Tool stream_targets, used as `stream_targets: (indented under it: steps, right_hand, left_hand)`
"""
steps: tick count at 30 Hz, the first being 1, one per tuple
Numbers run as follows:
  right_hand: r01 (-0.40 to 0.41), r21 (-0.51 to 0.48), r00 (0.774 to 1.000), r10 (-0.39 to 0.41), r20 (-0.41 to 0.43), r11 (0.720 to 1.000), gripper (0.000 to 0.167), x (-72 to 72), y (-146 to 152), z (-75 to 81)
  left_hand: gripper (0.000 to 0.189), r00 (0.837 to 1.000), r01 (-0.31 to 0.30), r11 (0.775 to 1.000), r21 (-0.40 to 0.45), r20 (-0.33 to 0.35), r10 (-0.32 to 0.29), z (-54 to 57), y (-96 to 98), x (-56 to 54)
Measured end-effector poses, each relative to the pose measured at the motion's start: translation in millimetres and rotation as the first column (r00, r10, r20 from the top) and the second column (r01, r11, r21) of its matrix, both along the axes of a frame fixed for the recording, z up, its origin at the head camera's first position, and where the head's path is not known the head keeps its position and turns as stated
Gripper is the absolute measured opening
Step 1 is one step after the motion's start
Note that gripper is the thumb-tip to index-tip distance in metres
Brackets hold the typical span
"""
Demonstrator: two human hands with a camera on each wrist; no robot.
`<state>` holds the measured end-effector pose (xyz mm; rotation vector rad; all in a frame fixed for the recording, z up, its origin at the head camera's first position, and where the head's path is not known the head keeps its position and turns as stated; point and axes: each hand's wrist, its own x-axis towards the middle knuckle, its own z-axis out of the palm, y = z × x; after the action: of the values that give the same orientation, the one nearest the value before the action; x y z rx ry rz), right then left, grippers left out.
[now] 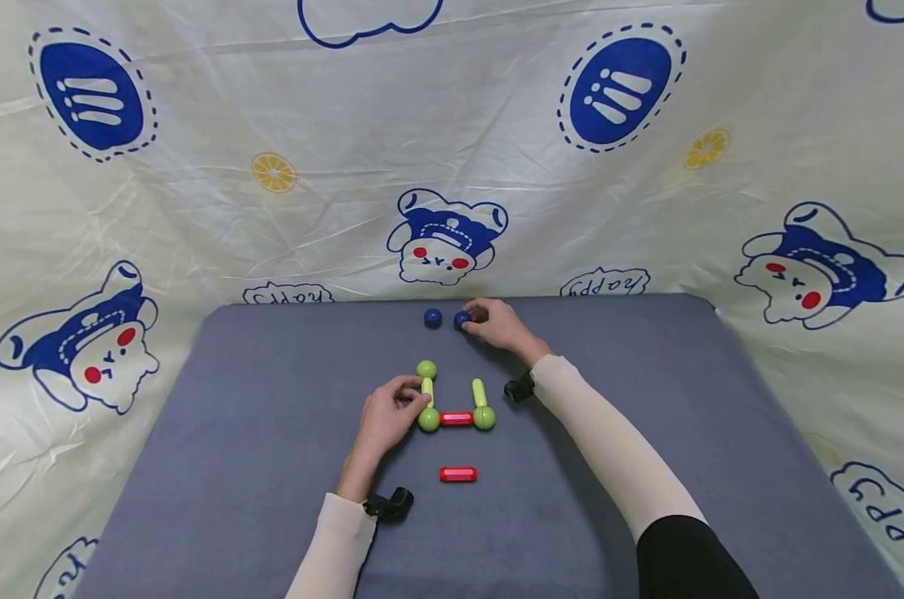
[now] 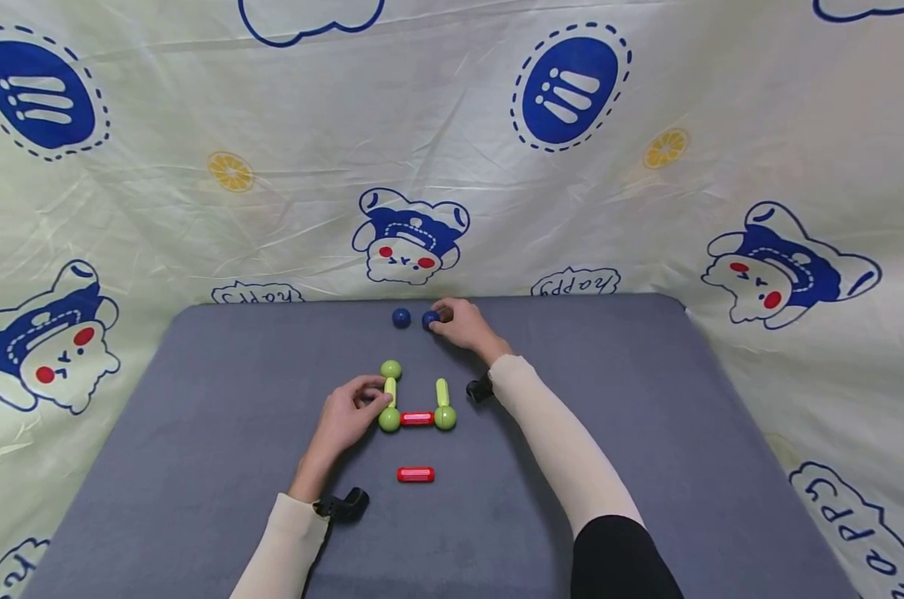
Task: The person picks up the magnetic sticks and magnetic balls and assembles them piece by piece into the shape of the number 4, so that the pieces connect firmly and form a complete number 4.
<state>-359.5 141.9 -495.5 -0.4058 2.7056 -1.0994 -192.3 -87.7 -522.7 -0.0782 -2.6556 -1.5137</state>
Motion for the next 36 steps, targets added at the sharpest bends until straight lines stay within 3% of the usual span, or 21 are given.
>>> stream_targets:
  steps: [16, 23, 36]
  right_hand:
    - [0.006, -0.069, 1.000, -0.005, 0.008, 0.998, 0.038, 28.4, 14, -1.7]
    - [0.018, -0.053, 0.999, -0.020, -0.028, 0.998, 0.037, 45.6, 16, -3.1]
    - [0.007, -0.090, 1.000, -0.008, -0.011, 0.996, 0.037, 81.0, 18, -8.0]
  left_hand:
    - [0.028, 1.000, -0.002, 1.000, -0.001, 0.003, 0.002, 2.4, -1.2, 0.8]
    - [0.029, 1.000, -0.003, 1.000, -0.017, 0.009, 0.003, 1.5, -1.0, 0.2]
    - [0.029, 1.000, -0.002, 1.000, -0.018, 0.014, 0.003, 0.8, -1.8, -0.4]
